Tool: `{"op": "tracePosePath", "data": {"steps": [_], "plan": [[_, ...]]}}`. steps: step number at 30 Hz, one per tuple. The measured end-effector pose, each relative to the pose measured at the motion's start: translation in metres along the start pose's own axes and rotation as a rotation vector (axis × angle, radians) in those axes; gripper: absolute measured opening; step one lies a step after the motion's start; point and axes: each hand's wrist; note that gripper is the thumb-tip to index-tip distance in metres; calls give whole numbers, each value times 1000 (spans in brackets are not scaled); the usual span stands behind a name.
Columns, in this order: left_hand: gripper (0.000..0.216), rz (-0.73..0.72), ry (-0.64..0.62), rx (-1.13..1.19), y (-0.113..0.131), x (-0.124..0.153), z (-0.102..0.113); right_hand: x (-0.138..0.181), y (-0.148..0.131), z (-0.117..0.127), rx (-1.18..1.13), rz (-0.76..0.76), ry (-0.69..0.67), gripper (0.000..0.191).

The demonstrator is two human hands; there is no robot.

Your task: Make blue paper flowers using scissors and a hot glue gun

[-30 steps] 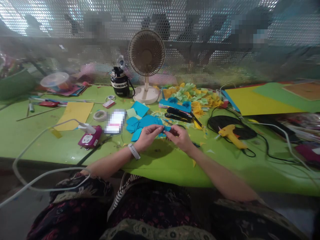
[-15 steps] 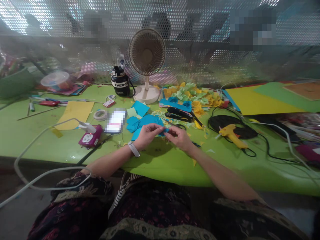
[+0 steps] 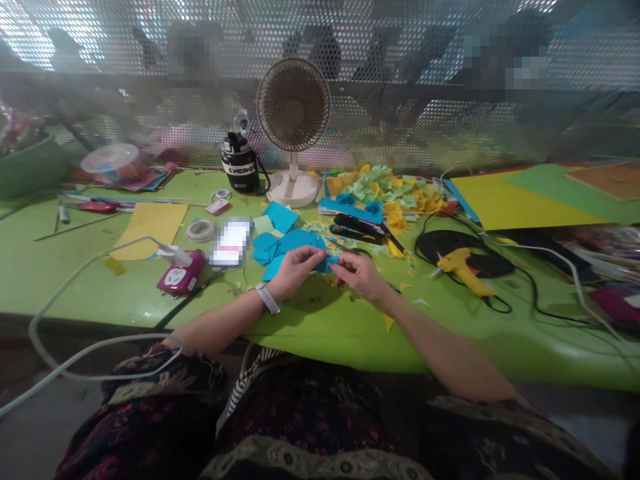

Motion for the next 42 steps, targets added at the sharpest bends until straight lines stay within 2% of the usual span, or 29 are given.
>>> {"op": "tracePosePath", "data": {"steps": [5,10,15,23,28,31,35,38,42], "plan": [[39,68,20,43,0,-2,2,-2,-7,3,-58,-34,5,40],[40,207,80,301,4,-5,3,-1,-9,4,-185,-49,38,36],[35,254,57,445,5,-4,2,0,-5,1,-146,-5,85,29],[34,287,18,476,2,-3,1,1,-7,1,-24,52,129,19],[31,322,28,379,0,-2,2,1,-6,-1,7,51,122,18],[32,241,28,252,4,0,2,0,-4,-1,-7,21,143,17],[42,65,-109,95,10,3,0,-1,-2,0,-13,12,152,17],[45,33,-189,56,10,5,1,-1,-3,2,36,40,159,16],[44,20,-222,52,6,4,3,0,-5,5,91,65,147,14]]}}
Point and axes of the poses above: each hand's wrist, its own x-axis away from the middle knuckle, its own z-axis out of the back of the hand, y = z × x, and after that the axes turned 12 degrees about x, right-handed
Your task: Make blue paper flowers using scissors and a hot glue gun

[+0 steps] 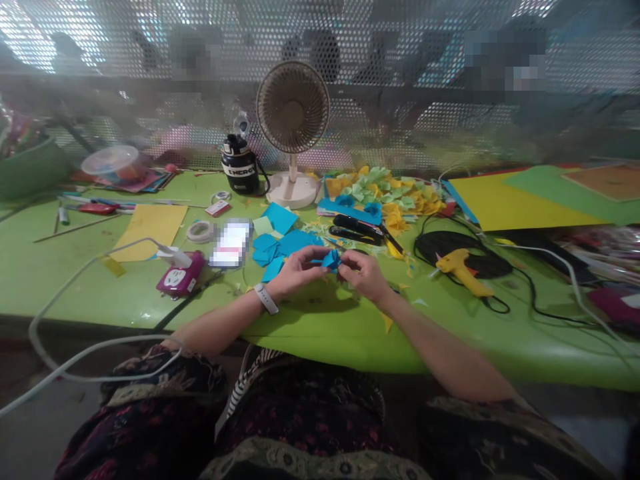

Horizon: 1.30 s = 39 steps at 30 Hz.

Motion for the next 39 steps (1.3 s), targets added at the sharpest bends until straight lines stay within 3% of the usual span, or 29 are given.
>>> {"op": "tracePosePath", "data": {"steps": [10,16,19,26,30,39], "plan": [[30,-73,69,-185,-3,0,3,0,2,1,29,36,8,15],[40,-94,2,-258,-6,-1,4,-2,4,2,32,75,-20,13],[38,-143,27,-305,-7,-2,5,-1,5,2,24,53,-16,13],[35,-72,53,-100,-12,-2,3,-1,7,0,-36,-29,74,14],[34,-48,99,-99,-13,-2,2,-1,7,-3,-26,-22,135,17],[30,-193,166,-319,-12,-3,5,-1,7,-6,-17,13,83,21]]}}
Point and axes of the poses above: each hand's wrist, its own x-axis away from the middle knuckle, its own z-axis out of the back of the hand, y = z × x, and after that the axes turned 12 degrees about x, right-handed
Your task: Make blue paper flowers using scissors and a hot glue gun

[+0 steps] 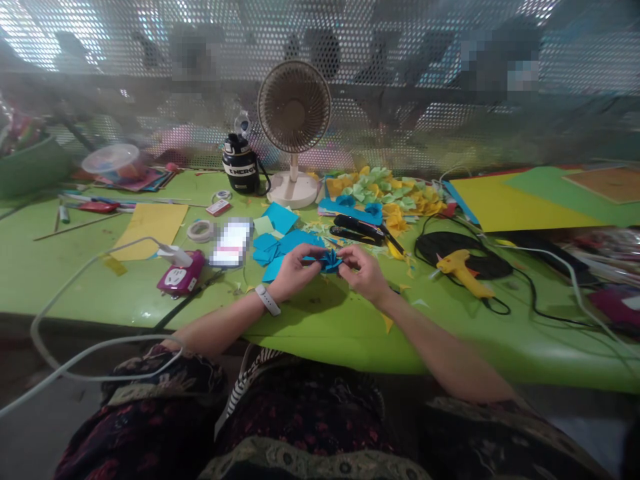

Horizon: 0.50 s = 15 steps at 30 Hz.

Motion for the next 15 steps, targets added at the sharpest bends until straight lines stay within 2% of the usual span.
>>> {"op": "tracePosePath", "data": {"steps": [8,15], "plan": [[25,20,-25,1,3,-2,2,1,4,-1,47,11,12,16],[19,-20,-6,17,1,-4,4,-2,4,-2,-16,-5,35,29]]}}
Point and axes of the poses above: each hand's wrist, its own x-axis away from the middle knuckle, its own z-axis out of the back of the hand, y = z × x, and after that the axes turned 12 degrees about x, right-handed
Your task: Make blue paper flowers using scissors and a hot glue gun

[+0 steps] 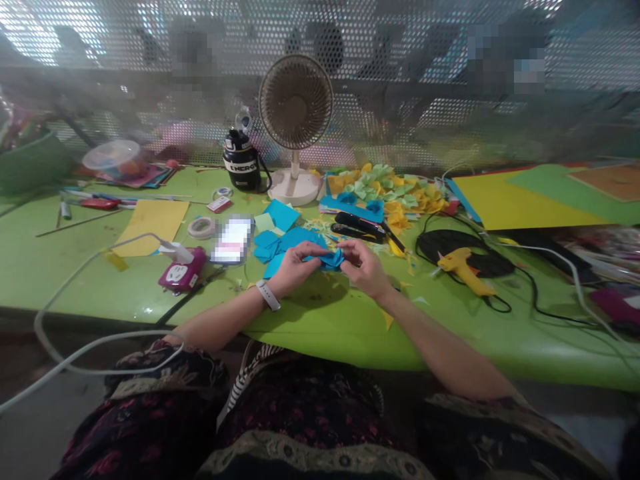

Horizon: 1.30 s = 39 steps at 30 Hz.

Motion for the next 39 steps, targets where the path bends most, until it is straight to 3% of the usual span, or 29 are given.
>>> {"op": "tracePosePath", "data": {"steps": [7,15,22,31,39], "plan": [[14,183,95,278,-5,0,-4,0,2,-2,-99,-56,24,33],[16,266,108,324,3,2,-6,-1,1,-2,-168,-59,4,22],[22,212,89,203,1,1,-9,-1,0,-4,-209,-125,0,26],[14,172,-12,-64,2,7,-9,-1,-1,-11,-314,-196,-12,33],[35,146,27,30,2,6,-10,-3,-2,-9,-278,-229,6,26]]}}
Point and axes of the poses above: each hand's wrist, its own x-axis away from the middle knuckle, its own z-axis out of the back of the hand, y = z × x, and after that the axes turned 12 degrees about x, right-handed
